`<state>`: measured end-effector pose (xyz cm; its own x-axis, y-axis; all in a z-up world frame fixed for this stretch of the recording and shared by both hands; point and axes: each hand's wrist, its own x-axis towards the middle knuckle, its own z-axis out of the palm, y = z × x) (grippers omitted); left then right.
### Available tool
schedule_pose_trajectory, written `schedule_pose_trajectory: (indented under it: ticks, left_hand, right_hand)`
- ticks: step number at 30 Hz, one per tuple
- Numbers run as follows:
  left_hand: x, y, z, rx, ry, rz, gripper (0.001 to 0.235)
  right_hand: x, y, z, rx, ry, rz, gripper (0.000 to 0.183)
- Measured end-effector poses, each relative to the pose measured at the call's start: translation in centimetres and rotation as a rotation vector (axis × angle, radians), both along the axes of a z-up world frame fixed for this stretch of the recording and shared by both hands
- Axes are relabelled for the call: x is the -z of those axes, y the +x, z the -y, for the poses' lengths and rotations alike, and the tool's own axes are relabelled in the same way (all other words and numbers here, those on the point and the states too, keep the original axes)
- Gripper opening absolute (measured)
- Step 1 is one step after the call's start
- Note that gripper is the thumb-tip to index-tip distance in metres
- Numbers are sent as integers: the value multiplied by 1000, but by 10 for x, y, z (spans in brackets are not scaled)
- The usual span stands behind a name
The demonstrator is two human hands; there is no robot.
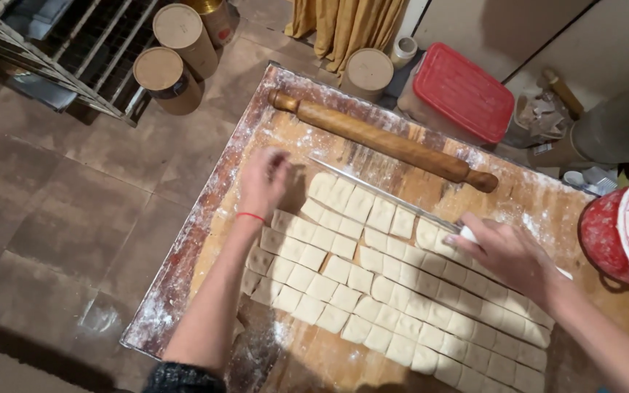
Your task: Cutting dough into squares and marking them with a fork.
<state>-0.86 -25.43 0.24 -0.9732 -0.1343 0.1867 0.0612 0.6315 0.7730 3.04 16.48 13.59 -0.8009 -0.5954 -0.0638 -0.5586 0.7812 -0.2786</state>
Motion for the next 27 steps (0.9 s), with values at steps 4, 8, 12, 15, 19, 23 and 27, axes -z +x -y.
schedule_pose_trajectory:
  ticks: [4,8,12,15,19,23,27]
  left_hand:
    - [-27,-25,9,-3,94,-220,16]
    - [-24,-56,-6,158,-64,-275,19]
    - [1,-76,-18,219,-124,-113,23]
    - [26,-85,-22,247,-146,-124,29]
    - [28,-84,-27,206,-212,-137,35]
    - [29,-82,-31,199,-288,-109,32]
    - [26,-83,-34,234,-317,-18,30]
  right_hand:
    - [-29,-3,50,-264,65,-643,34]
    - [-12,-3,58,-112,277,-319,30]
    - [9,-15,47,-35,169,-7,31]
    - [15,-16,42,-15,70,84,32]
    - [14,-14,47,43,113,102,32]
    - [27,-12,44,114,144,163,30]
    - [34,-13,46,93,110,91,29]
